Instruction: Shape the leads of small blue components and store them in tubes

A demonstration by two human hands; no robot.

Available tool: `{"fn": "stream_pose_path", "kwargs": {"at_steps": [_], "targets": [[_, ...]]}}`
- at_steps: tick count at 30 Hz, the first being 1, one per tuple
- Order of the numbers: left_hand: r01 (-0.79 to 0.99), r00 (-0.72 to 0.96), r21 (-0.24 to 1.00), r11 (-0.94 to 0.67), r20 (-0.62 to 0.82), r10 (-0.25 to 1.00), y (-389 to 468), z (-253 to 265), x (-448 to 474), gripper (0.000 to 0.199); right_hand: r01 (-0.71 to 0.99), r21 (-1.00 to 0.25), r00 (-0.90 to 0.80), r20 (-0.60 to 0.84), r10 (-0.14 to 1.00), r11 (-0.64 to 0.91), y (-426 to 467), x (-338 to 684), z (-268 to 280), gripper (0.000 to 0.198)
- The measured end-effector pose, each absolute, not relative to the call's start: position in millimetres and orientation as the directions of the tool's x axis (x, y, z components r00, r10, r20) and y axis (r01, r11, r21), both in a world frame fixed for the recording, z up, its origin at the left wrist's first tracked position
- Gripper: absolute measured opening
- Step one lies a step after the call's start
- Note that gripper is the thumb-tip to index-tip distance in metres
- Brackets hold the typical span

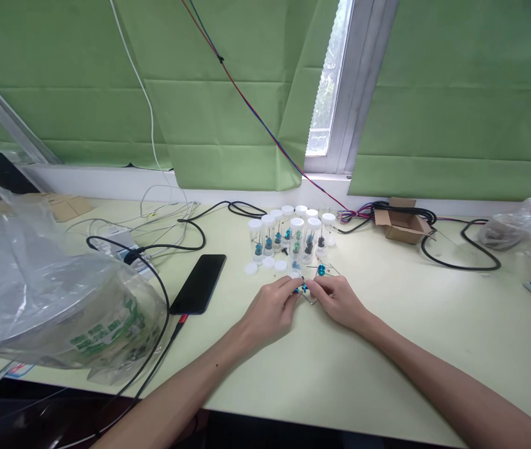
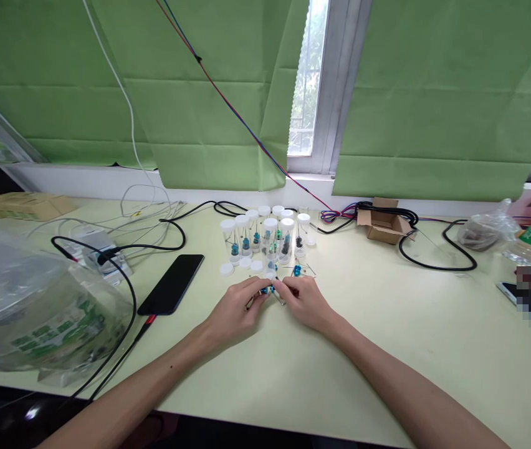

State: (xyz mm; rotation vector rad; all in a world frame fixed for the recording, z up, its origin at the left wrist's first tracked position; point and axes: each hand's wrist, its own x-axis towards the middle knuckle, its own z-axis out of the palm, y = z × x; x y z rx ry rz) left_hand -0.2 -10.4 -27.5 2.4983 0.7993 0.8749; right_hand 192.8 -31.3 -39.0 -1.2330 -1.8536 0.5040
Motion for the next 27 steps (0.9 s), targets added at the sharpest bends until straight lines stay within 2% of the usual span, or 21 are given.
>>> {"fn": "stream_pose_path", "kwargs": {"at_steps": [10, 12, 16, 22, 27], "targets": [[0.392, 0.625, 0.501, -0.771, 0.47, 0.623, -9.2, -28.4, 0.0, 0.026, 0.567, -0.72, -0.109, 0.415, 0.903, 0.399, -33.1, 189.2, -39.6, 0.049], [0.404, 0.606, 0.493, -0.771, 0.487, 0.629, -8.6, -28.4, -0.1, 0.025, 0.557, -0.736, -0.078, 0.415, 0.906, 0.385, -33.7, 189.1, -38.8, 0.045], [0.432, 0.569, 0.495, -0.754, 0.498, 0.654, -7.7, -28.6, -0.3, 0.024, 0.445, -0.802, -0.089, 0.403, 0.911, 0.398, -35.2, 190.0, -36.7, 0.024], [0.433, 0.578, 0.494, -0.754, 0.489, 0.653, -7.6, -29.3, -0.3, 0.024, 0.41, -0.804, -0.161, 0.401, 0.902, 0.431, -36.1, 189.6, -35.2, 0.016], [0.428, 0.599, 0.471, -0.771, 0.491, 0.632, -8.2, -29.7, -0.3, 0.025, 0.429, -0.799, -0.164, 0.389, 0.906, 0.421, -35.0, 190.7, -36.3, 0.02]]}}
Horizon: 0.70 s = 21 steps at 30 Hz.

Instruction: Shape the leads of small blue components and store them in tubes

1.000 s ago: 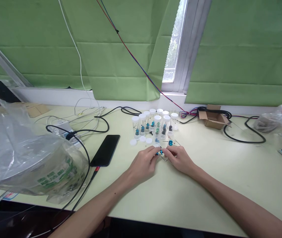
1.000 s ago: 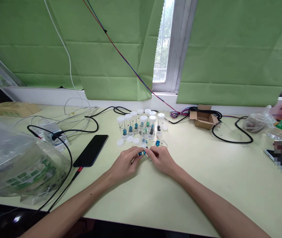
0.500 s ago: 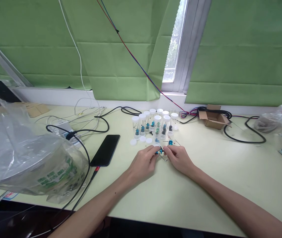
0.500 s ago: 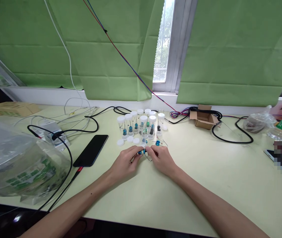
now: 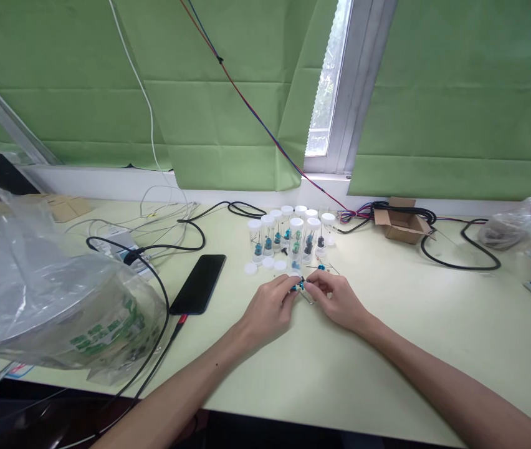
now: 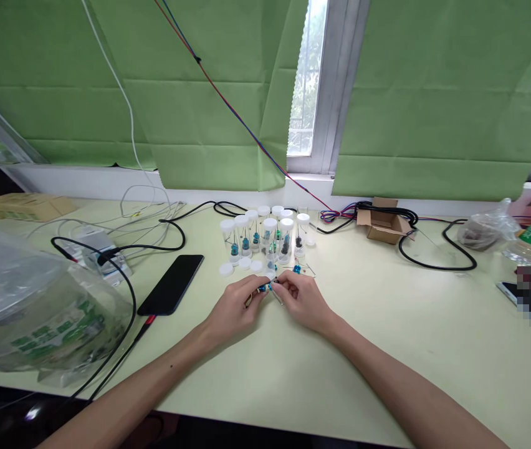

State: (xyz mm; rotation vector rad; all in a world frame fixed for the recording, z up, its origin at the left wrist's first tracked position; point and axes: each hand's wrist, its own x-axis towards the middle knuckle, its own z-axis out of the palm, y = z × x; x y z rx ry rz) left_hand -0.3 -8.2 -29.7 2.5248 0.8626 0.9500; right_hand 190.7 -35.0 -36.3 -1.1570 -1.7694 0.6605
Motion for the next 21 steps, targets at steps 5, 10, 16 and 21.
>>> {"fn": "stream_pose_path", "kwargs": {"at_steps": [5, 10, 16, 21], "targets": [[0.424, 0.606, 0.472, -0.773, 0.486, 0.629, -9.4, -29.6, 0.3, 0.025, 0.451, -0.788, -0.166, 0.388, 0.907, 0.419, -34.3, 191.5, -37.8, 0.027], [0.416, 0.624, 0.491, -0.766, 0.459, 0.633, -11.4, -27.7, 0.5, 0.026, 0.517, -0.741, -0.152, 0.413, 0.898, 0.428, -33.4, 190.5, -38.3, 0.04], [0.393, 0.638, 0.511, -0.764, 0.447, 0.627, -12.6, -26.6, 0.8, 0.027, 0.561, -0.711, -0.144, 0.419, 0.896, 0.423, -32.1, 191.1, -40.3, 0.049], [0.396, 0.644, 0.509, -0.764, 0.44, 0.626, -12.7, -26.3, 0.8, 0.027, 0.546, -0.726, -0.139, 0.414, 0.899, 0.419, -32.0, 191.3, -40.6, 0.053]]}}
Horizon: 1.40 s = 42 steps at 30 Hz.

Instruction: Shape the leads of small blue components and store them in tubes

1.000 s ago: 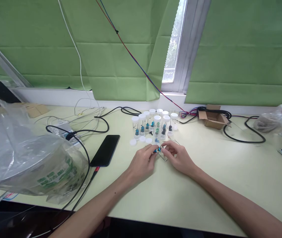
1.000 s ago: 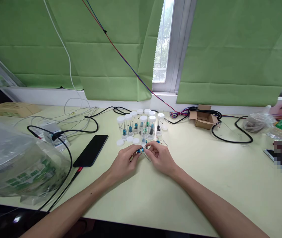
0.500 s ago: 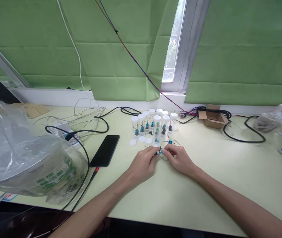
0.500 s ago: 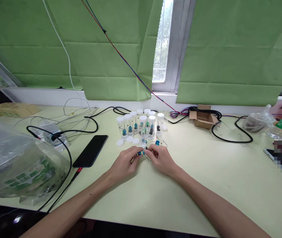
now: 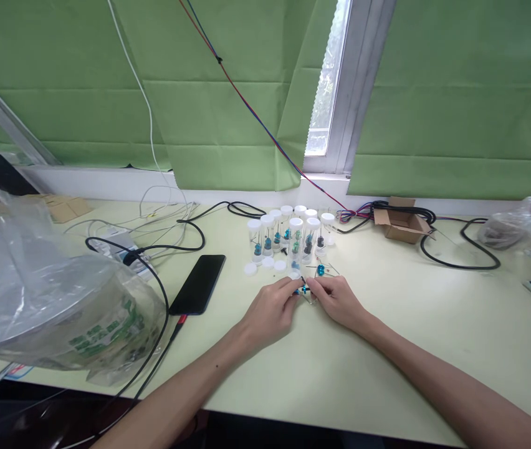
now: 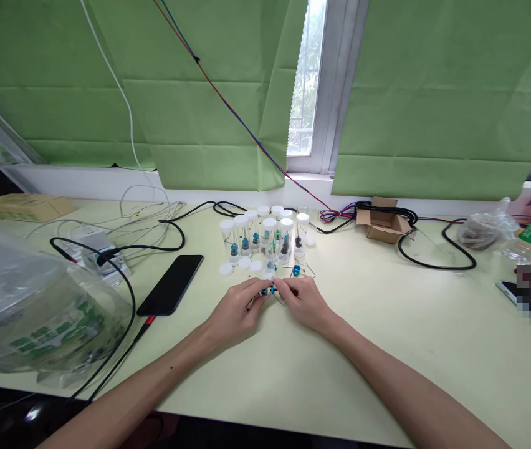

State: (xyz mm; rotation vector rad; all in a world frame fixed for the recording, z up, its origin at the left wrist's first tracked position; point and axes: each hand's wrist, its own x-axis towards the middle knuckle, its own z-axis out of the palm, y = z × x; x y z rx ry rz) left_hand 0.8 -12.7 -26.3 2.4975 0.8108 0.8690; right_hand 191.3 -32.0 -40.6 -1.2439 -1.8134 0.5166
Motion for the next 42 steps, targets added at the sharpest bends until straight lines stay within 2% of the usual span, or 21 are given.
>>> {"fn": "stream_pose_path", "kwargs": {"at_steps": [7, 10, 13, 18, 25, 32, 42], "targets": [[0.384, 0.633, 0.504, -0.774, 0.467, 0.618, -11.0, -28.1, 1.1, 0.027, 0.575, -0.703, -0.113, 0.438, 0.892, 0.418, -32.0, 189.6, -41.1, 0.054], [0.407, 0.601, 0.5, -0.765, 0.484, 0.636, -9.3, -28.7, 0.7, 0.026, 0.562, -0.726, -0.071, 0.434, 0.898, 0.395, -32.6, 189.6, -41.2, 0.042], [0.43, 0.578, 0.491, -0.758, 0.495, 0.649, -8.0, -29.4, 0.4, 0.024, 0.48, -0.788, -0.072, 0.401, 0.913, 0.384, -33.5, 190.4, -41.0, 0.028], [0.424, 0.58, 0.482, -0.767, 0.506, 0.638, -8.3, -30.2, 0.8, 0.024, 0.432, -0.797, -0.146, 0.401, 0.904, 0.423, -34.7, 190.4, -39.1, 0.023], [0.407, 0.62, 0.484, -0.774, 0.476, 0.624, -10.4, -27.3, 0.8, 0.025, 0.472, -0.782, -0.151, 0.383, 0.911, 0.407, -34.3, 190.4, -36.3, 0.032], [0.385, 0.635, 0.509, -0.77, 0.459, 0.621, -11.8, -27.9, 1.5, 0.025, 0.592, -0.686, -0.13, 0.438, 0.89, 0.423, -30.4, 192.1, -41.9, 0.046], [0.391, 0.661, 0.505, -0.77, 0.428, 0.617, -13.6, -26.0, 1.7, 0.025, 0.584, -0.7, -0.139, 0.412, 0.9, 0.411, -29.3, 192.1, -41.8, 0.054]]}}
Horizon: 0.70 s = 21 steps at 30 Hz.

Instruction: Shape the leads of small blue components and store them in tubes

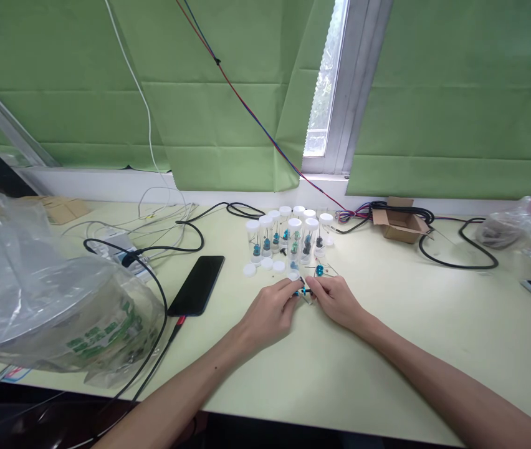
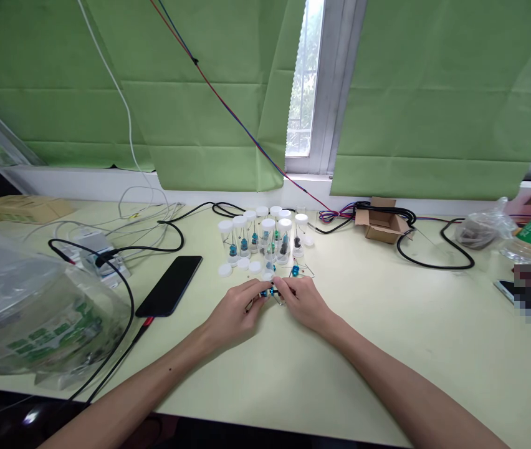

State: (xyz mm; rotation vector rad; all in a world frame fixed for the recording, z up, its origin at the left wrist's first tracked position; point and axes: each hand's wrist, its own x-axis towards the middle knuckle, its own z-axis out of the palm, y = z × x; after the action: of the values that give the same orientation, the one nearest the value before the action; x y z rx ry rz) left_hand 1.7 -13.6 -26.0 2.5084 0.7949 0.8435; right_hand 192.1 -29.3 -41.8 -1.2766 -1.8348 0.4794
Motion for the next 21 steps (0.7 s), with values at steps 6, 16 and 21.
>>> {"fn": "stream_pose_path", "kwargs": {"at_steps": [6, 16, 21], "targets": [[0.387, 0.651, 0.497, -0.777, 0.45, 0.612, -11.2, -27.6, 1.4, 0.028, 0.592, -0.692, -0.118, 0.432, 0.894, 0.413, -30.7, 190.6, -41.0, 0.051], [0.431, 0.57, 0.504, -0.748, 0.491, 0.659, -7.8, -29.9, 0.6, 0.024, 0.455, -0.785, -0.156, 0.395, 0.905, 0.421, -34.3, 190.8, -37.1, 0.019], [0.412, 0.593, 0.485, -0.772, 0.5, 0.631, -10.3, -29.4, 0.9, 0.025, 0.442, -0.794, -0.179, 0.378, 0.908, 0.418, -33.7, 191.7, -38.5, 0.024]]}}
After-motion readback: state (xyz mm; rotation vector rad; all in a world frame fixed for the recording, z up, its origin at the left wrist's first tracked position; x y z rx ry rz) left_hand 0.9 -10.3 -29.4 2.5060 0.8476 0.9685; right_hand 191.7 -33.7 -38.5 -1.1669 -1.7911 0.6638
